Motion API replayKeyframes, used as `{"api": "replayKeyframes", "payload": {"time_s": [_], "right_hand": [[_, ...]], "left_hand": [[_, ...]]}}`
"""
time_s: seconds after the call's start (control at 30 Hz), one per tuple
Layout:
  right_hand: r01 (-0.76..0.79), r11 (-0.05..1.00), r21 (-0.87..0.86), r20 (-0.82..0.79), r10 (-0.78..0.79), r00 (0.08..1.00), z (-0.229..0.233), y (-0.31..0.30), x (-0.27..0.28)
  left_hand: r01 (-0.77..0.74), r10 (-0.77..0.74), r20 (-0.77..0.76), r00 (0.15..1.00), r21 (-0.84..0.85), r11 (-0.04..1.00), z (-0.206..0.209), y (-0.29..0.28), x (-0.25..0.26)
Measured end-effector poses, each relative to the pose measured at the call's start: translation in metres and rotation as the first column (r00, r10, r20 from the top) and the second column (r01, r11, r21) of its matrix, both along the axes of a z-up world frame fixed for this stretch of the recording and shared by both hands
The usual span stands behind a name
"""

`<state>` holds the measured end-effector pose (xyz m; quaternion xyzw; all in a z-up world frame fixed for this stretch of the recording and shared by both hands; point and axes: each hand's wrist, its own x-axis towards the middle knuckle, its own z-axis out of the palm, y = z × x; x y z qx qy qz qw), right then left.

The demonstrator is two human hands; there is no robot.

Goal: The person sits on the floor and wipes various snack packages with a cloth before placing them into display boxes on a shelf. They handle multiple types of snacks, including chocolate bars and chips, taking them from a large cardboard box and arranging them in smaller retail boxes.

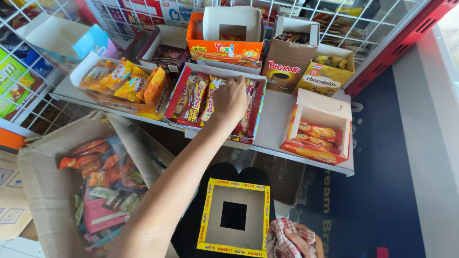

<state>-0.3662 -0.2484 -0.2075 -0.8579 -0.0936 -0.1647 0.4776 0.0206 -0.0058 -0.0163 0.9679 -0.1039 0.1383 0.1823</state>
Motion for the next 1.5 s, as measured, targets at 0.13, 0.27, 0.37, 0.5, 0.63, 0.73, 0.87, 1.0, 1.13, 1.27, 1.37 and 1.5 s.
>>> {"api": "replayKeyframes", "payload": {"time_s": [0.13,0.27,0.37,0.5,0.63,0.73,0.87,1.0,1.13,1.27,1.37,1.5], "right_hand": [[0.076,0.994,-0.072,0.021,-0.075,0.997,0.037,0.032,-0.005],[0.286,0.956,-0.063,0.027,-0.285,0.958,0.053,0.039,-0.012],[0.101,0.993,-0.067,0.040,-0.098,0.994,0.028,0.015,-0.012],[0.048,0.990,-0.133,-0.043,-0.054,0.998,0.004,0.003,-0.014],[0.176,0.946,-0.273,-0.006,-0.185,0.983,0.069,0.053,-0.004],[0.180,0.980,-0.081,-0.006,-0.181,0.984,0.106,0.082,0.003],[0.218,0.975,-0.044,-0.007,-0.219,0.976,0.106,0.091,0.005],[0.270,0.962,-0.038,-0.108,-0.273,0.956,0.097,0.076,-0.002],[0.182,0.978,-0.107,-0.077,-0.190,0.979,0.069,0.051,-0.010],[0.227,0.969,-0.092,-0.017,-0.230,0.973,0.046,0.037,-0.021],[0.234,0.966,-0.108,-0.045,-0.239,0.970,0.033,0.028,-0.025],[0.256,0.952,-0.168,-0.006,-0.260,0.965,0.007,0.008,-0.022]], "left_hand": [[0.028,-0.028,-0.023,0.999,0.015,0.999,-0.008,-0.002,0.001],[0.034,-0.033,0.232,0.972,0.001,0.999,-0.012,0.011,-0.009],[0.142,-0.140,0.032,0.990,-0.081,0.987,0.028,0.030,-0.043],[0.540,-0.521,0.321,0.791,0.032,0.841,0.025,0.067,-0.081],[0.462,-0.598,0.229,0.768,0.448,0.766,-0.015,0.101,-0.088],[0.231,-0.472,0.412,0.780,0.511,0.828,-0.034,0.111,-0.083],[0.371,-0.541,0.382,0.749,0.435,0.821,-0.031,0.115,-0.070],[0.397,-0.494,0.244,0.835,0.356,0.846,0.010,0.110,-0.064],[0.417,-0.448,0.115,0.887,0.217,0.882,0.041,0.109,-0.049],[0.418,-0.443,0.071,0.894,0.226,0.880,0.039,0.105,-0.044],[0.446,-0.464,0.063,0.884,0.188,0.875,0.015,0.099,-0.046],[0.353,-0.439,0.210,0.874,0.346,0.869,-0.015,0.092,-0.055]]}}
